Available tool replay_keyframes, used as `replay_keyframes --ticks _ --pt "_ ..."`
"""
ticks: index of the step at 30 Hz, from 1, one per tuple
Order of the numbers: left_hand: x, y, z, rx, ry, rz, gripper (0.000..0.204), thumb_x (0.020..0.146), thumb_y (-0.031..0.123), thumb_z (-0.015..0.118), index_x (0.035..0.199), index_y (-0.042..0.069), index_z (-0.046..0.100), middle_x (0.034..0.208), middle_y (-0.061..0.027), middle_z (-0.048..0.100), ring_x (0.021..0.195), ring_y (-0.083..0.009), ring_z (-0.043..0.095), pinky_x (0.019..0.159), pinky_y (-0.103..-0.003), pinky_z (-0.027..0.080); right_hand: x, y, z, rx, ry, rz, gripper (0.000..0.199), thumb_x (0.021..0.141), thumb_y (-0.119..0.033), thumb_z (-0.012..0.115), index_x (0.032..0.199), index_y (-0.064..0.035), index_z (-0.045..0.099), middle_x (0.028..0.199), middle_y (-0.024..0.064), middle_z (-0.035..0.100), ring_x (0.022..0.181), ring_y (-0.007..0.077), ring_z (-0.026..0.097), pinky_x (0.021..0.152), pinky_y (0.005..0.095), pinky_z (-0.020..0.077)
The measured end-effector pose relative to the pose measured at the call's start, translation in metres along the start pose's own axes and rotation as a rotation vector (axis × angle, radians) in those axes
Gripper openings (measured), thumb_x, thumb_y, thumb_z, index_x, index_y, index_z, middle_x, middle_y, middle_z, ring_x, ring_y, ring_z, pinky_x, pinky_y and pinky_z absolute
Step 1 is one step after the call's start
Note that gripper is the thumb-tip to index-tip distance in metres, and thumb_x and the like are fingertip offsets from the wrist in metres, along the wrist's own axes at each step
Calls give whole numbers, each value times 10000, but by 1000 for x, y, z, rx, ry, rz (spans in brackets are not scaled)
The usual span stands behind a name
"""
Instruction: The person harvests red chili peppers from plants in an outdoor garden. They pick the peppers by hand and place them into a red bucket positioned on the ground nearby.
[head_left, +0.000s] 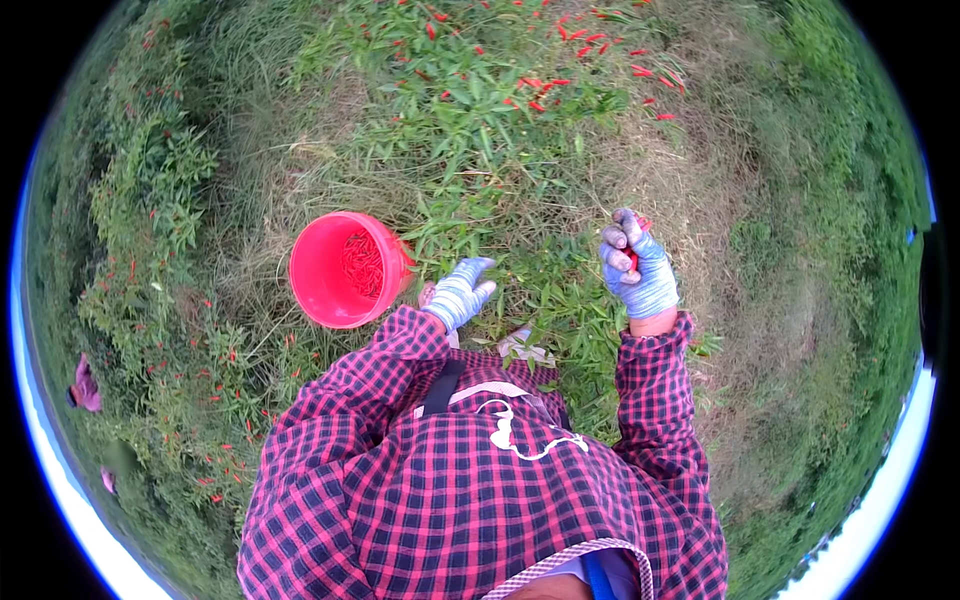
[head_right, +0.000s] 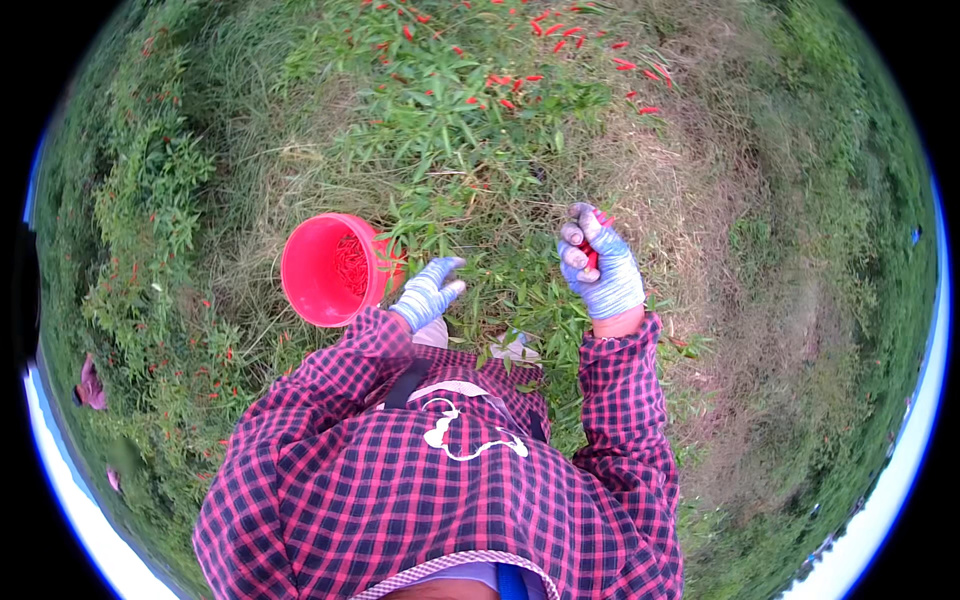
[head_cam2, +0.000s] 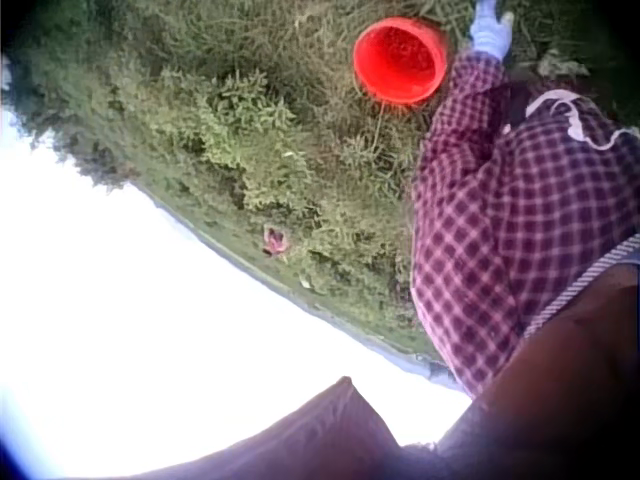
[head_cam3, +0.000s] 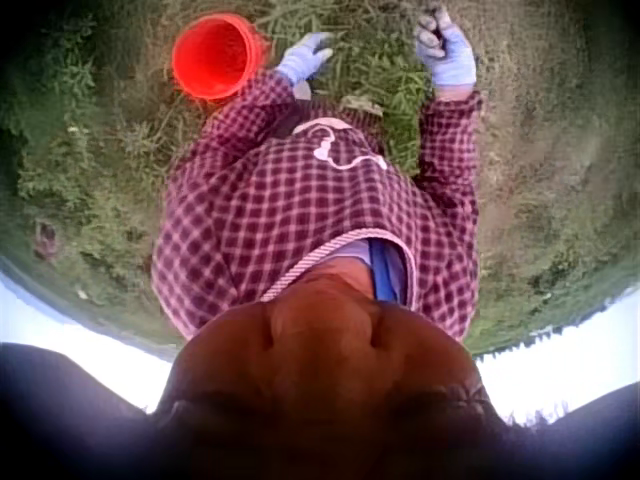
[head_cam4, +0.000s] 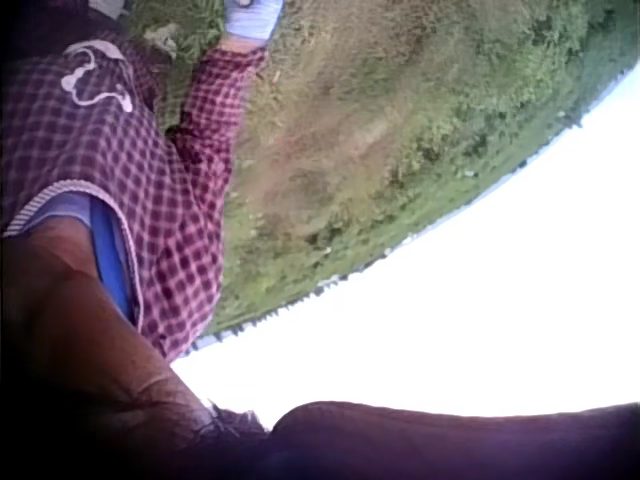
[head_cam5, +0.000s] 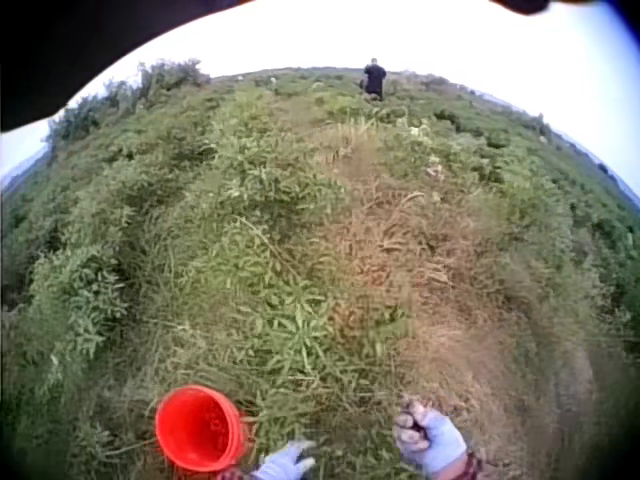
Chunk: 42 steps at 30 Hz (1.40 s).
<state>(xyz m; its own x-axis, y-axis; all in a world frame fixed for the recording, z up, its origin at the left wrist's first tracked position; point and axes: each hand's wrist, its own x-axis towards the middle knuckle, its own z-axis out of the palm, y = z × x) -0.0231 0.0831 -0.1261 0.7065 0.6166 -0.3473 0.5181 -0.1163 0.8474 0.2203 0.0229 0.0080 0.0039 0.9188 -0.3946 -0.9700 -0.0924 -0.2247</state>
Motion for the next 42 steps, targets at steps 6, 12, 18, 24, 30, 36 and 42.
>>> replay_keyframes --ticks 6,12,18,24,30,36,42 --pt "-67 55 -66 -28 -533 -101 367 746 310 534 1013 59 519 919 -165 557 867 -287 534 759 -351 411 110 167 67 -828 177 378 147 776 -191 535 802 -47 520 604 26 538 446 100 492 384 204 381" --pt "-94 -22 -63 -171 -481 -92 311 783 299 499 988 69 544 863 -123 584 830 -239 552 733 -316 419 191 270 -9 -1853 136 316 577 702 -361 587 1091 41 447 997 191 536 908 277 528 815 293 390" --pt "-95 -86 -33 -499 -150 -131 186 782 122 502 950 63 553 849 -76 545 824 -191 510 755 -287 391 237 179 -121 -1775 418 153 272 734 -194 558 930 -6 561 810 137 598 762 223 569 690 286 444" --pt "-64 -107 -2 -610 112 -260 276 741 155 546 1008 86 521 975 -98 512 909 -235 491 817 -317 376 243 84 -198 -1019 755 6 194 737 65 444 903 1 520 788 105 547 645 191 537 559 285 473" --pt "54 -108 17 -15 314 80 463 691 188 574 1125 134 424 1207 -89 357 1066 -292 372 882 -395 322 273 46 -255 -2144 553 457 153 716 -18 493 850 -22 565 797 114 573 704 240 561 634 330 477" --pt "92 -126 109 -129 -179 -159 516 729 224 536 1196 134 335 1212 -122 352 1064 -284 397 857 -399 342 269 35 -283 -3009 481 755 183 703 -151 519 856 -95 604 886 129 587 820 321 554 707 375 451" --pt "61 -120 158 -275 -389 -118 431 747 216 504 1151 117 390 1063 -146 480 958 -307 477 823 -405 369 267 57 -247 -2870 403 889 386 693 -223 561 1052 -95 498 997 151 540 895 310 520 781 371 419"
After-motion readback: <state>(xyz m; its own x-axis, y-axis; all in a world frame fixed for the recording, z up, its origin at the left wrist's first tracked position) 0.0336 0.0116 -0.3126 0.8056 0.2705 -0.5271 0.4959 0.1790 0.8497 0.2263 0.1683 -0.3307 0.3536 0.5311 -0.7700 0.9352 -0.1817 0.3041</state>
